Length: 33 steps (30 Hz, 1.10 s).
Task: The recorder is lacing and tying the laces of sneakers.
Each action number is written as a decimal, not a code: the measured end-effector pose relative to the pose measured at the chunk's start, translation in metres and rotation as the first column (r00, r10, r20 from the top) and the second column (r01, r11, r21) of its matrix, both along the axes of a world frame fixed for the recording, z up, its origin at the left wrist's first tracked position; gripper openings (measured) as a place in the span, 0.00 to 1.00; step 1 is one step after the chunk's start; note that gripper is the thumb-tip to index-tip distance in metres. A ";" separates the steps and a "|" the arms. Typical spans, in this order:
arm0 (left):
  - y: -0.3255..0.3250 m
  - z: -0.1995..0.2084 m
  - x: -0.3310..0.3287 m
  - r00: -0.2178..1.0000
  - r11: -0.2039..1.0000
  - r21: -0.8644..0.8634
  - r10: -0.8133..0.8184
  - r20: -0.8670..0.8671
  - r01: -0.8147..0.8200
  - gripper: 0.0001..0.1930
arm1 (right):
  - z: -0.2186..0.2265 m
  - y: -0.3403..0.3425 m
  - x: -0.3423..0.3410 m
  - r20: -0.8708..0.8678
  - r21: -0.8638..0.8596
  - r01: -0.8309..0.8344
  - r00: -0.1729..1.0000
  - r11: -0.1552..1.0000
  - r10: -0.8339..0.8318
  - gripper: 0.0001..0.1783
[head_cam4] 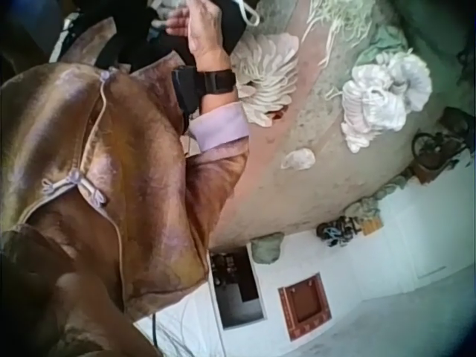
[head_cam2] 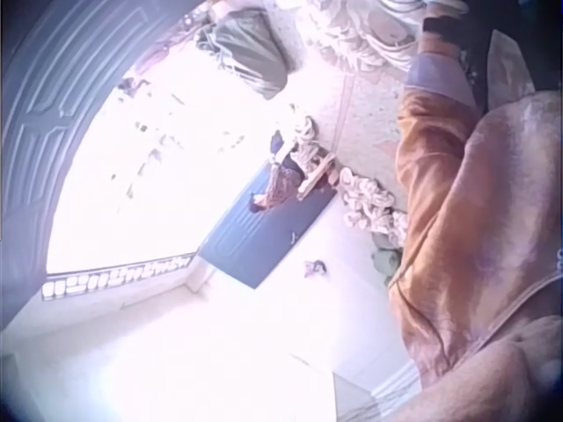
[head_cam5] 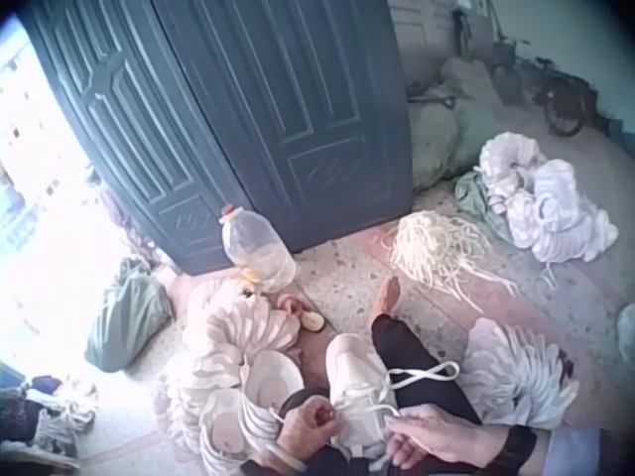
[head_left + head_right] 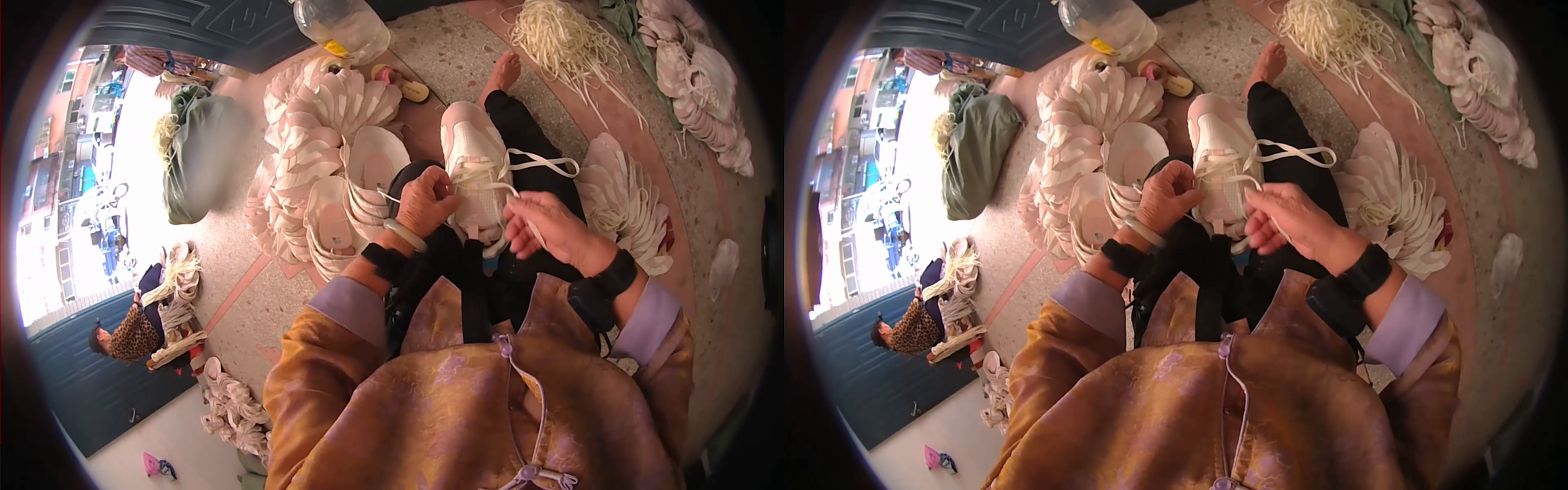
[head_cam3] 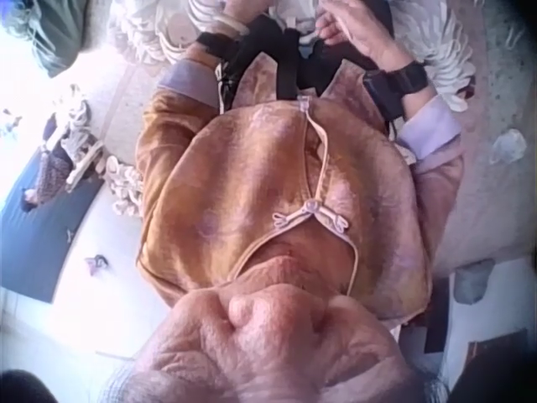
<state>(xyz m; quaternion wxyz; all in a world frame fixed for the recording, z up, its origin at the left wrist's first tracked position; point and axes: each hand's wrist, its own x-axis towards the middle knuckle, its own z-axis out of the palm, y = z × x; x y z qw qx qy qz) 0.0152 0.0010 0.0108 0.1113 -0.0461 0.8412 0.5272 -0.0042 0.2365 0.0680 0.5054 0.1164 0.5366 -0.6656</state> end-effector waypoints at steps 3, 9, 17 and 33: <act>0.001 0.010 -0.002 0.999 0.994 -0.107 -0.035 -0.009 0.033 0.12 | -0.006 -0.008 -0.012 -0.226 0.049 -0.026 0.974 0.998 0.037 0.18; -0.002 0.006 -0.004 0.999 0.986 -0.161 -0.037 -0.012 0.034 0.14 | 0.001 -0.024 -0.026 -0.582 0.092 0.048 0.813 0.995 0.015 0.15; -0.001 0.008 0.001 0.993 0.977 -0.210 -0.046 -0.111 0.022 0.12 | 0.012 -0.013 0.002 -0.834 0.536 0.000 -0.157 0.844 0.530 0.08; 0.007 0.011 -0.017 0.776 0.592 -0.782 -0.581 -0.244 0.197 0.03 | -0.022 -0.026 0.001 -0.777 0.580 0.024 0.317 0.815 0.544 0.15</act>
